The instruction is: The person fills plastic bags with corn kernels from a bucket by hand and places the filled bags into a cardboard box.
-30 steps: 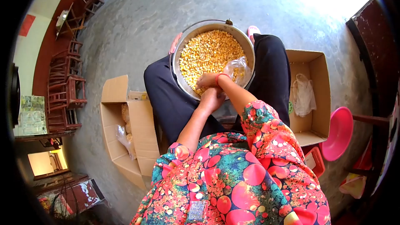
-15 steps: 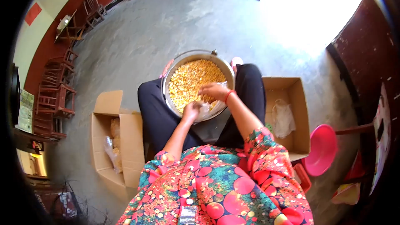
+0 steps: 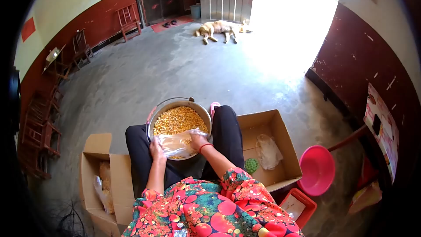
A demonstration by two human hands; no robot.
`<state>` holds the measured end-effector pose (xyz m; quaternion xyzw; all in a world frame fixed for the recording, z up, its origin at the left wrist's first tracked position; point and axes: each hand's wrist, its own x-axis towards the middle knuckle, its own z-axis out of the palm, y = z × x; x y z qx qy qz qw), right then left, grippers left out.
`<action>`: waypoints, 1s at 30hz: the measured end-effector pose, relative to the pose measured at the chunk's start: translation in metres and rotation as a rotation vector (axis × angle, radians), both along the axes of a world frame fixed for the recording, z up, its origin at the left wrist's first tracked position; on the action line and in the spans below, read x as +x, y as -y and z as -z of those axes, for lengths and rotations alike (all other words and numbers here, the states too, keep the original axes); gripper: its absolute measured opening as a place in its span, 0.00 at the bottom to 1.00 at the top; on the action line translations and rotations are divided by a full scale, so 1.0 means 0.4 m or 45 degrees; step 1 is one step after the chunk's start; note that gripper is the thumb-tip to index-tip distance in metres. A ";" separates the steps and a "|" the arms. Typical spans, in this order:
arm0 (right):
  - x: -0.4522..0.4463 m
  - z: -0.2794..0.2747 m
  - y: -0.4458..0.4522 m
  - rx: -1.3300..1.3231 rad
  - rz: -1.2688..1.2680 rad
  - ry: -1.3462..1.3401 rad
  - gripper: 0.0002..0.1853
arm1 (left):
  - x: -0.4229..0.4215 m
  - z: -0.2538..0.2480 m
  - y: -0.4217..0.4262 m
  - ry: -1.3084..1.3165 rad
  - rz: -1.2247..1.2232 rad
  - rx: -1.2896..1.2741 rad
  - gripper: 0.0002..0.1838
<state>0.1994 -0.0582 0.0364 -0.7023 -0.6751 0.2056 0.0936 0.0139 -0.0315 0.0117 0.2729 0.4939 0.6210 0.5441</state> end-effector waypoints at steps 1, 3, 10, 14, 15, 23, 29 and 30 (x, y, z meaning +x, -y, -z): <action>-0.004 0.004 0.006 -0.035 -0.029 -0.010 0.25 | -0.002 -0.015 0.000 0.031 -0.052 0.045 0.12; 0.001 0.075 0.000 0.052 -0.087 -0.022 0.26 | 0.004 -0.047 0.005 0.076 -0.063 0.042 0.11; 0.007 0.072 0.011 0.101 -0.192 0.031 0.36 | 0.020 -0.036 0.023 -0.286 0.467 0.118 0.23; 0.022 0.074 -0.007 0.109 -0.104 0.143 0.35 | 0.024 -0.021 0.059 -1.184 0.631 0.218 0.16; 0.037 0.063 -0.001 0.229 -0.228 0.066 0.34 | 0.021 -0.017 0.051 -1.324 0.711 0.186 0.12; 0.069 0.037 0.014 -0.209 -0.714 -0.172 0.16 | 0.029 0.031 0.010 -0.025 0.202 0.028 0.09; 0.049 0.065 0.001 0.069 -0.535 0.009 0.12 | 0.013 0.008 0.008 0.088 0.220 -0.189 0.05; 0.039 0.053 0.004 0.300 -0.475 -0.099 0.11 | 0.019 0.007 0.003 0.108 0.157 -0.030 0.04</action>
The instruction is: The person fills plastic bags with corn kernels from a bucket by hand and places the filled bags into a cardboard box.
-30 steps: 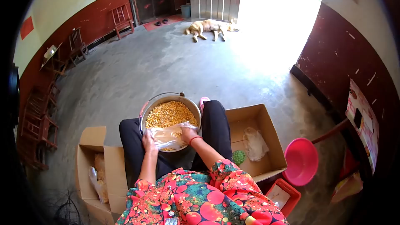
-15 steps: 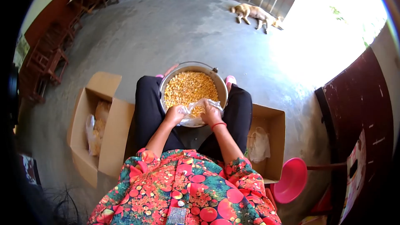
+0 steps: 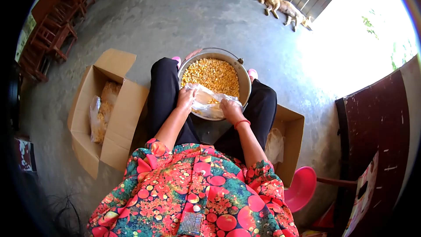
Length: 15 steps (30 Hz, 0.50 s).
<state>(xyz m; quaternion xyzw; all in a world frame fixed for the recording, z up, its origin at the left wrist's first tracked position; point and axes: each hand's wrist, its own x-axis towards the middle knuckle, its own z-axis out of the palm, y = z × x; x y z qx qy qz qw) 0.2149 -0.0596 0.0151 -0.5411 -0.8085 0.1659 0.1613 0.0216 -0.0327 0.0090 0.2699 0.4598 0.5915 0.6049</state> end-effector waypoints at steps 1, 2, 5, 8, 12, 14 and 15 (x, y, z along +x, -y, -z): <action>-0.008 -0.013 0.000 0.202 0.055 -0.155 0.11 | 0.004 0.001 -0.002 0.002 -0.004 -0.005 0.04; -0.011 -0.030 -0.005 0.120 0.089 -0.142 0.10 | 0.008 0.001 -0.003 -0.073 -0.057 0.006 0.04; -0.024 -0.064 0.008 -0.061 -0.117 -0.346 0.10 | 0.010 0.012 -0.009 -0.046 -0.128 0.106 0.05; -0.019 -0.067 0.024 -0.201 -0.112 -0.348 0.08 | 0.011 0.010 0.000 -0.246 -0.106 0.331 0.07; -0.007 -0.110 0.008 0.129 0.059 -0.395 0.07 | 0.016 -0.006 0.002 -0.091 -0.089 0.345 0.09; -0.010 -0.146 -0.002 0.193 0.148 -0.377 0.07 | 0.018 -0.038 -0.004 0.001 -0.033 0.190 0.09; -0.003 -0.147 -0.017 0.215 0.137 -0.334 0.07 | 0.023 -0.057 -0.013 0.098 0.023 0.044 0.10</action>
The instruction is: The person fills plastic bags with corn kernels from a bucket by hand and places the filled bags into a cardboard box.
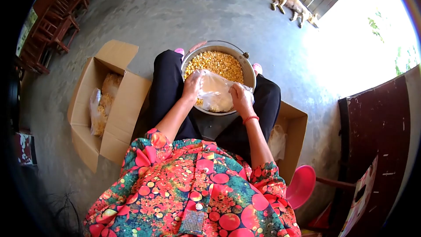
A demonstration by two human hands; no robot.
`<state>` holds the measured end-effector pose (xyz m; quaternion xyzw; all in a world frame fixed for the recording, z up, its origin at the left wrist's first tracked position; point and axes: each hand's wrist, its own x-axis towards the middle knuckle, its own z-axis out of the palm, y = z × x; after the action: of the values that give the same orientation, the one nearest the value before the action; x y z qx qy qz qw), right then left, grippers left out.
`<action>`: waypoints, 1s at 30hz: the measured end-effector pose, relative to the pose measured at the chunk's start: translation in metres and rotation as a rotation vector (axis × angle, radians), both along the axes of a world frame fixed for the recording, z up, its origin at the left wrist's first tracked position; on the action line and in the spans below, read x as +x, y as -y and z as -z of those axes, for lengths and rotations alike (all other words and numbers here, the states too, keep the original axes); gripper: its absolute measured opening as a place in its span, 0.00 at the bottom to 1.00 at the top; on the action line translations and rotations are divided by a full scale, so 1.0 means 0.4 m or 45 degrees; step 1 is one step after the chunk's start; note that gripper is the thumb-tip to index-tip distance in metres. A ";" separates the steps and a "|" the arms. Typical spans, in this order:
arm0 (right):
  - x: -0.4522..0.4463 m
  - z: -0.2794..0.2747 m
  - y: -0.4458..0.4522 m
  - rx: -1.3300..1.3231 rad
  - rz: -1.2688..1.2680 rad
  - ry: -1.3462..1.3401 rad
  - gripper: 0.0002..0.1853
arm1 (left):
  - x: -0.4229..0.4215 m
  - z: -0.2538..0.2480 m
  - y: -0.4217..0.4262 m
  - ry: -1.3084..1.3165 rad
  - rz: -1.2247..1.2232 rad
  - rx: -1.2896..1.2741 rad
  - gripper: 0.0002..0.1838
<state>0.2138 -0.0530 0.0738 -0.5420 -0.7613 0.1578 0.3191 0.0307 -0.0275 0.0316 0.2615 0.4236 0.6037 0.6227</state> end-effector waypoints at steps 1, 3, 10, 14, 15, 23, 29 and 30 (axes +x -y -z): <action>0.000 -0.008 -0.009 0.050 0.012 -0.002 0.07 | 0.011 -0.023 -0.016 -0.028 -0.033 0.137 0.10; -0.003 -0.025 -0.030 0.157 0.051 -0.028 0.07 | 0.018 -0.069 -0.057 0.061 0.009 0.193 0.09; -0.003 -0.067 -0.061 0.178 0.186 -0.063 0.06 | 0.014 -0.131 -0.106 -0.156 0.157 0.345 0.08; 0.014 0.009 -0.068 0.089 0.038 0.166 0.05 | -0.005 -0.043 -0.070 -0.261 0.237 0.079 0.05; 0.016 0.035 -0.063 -0.099 -0.045 0.175 0.07 | -0.004 -0.011 -0.060 -0.021 0.338 -0.068 0.07; 0.016 0.145 -0.061 -0.720 -0.024 0.820 0.12 | 0.014 -0.089 -0.091 -0.127 0.345 0.023 0.07; 0.032 -0.024 -0.100 -0.039 0.212 -0.011 0.10 | 0.026 -0.171 -0.169 -0.356 0.149 0.555 0.07; 0.043 -0.013 -0.121 -0.181 0.225 -0.148 0.09 | 0.017 -0.211 -0.160 -0.231 0.200 0.534 0.08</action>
<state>0.2308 -0.0046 0.0791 -0.6182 -0.6777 0.2136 0.3361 0.0376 0.0366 0.1159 0.4703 0.3214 0.6022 0.5593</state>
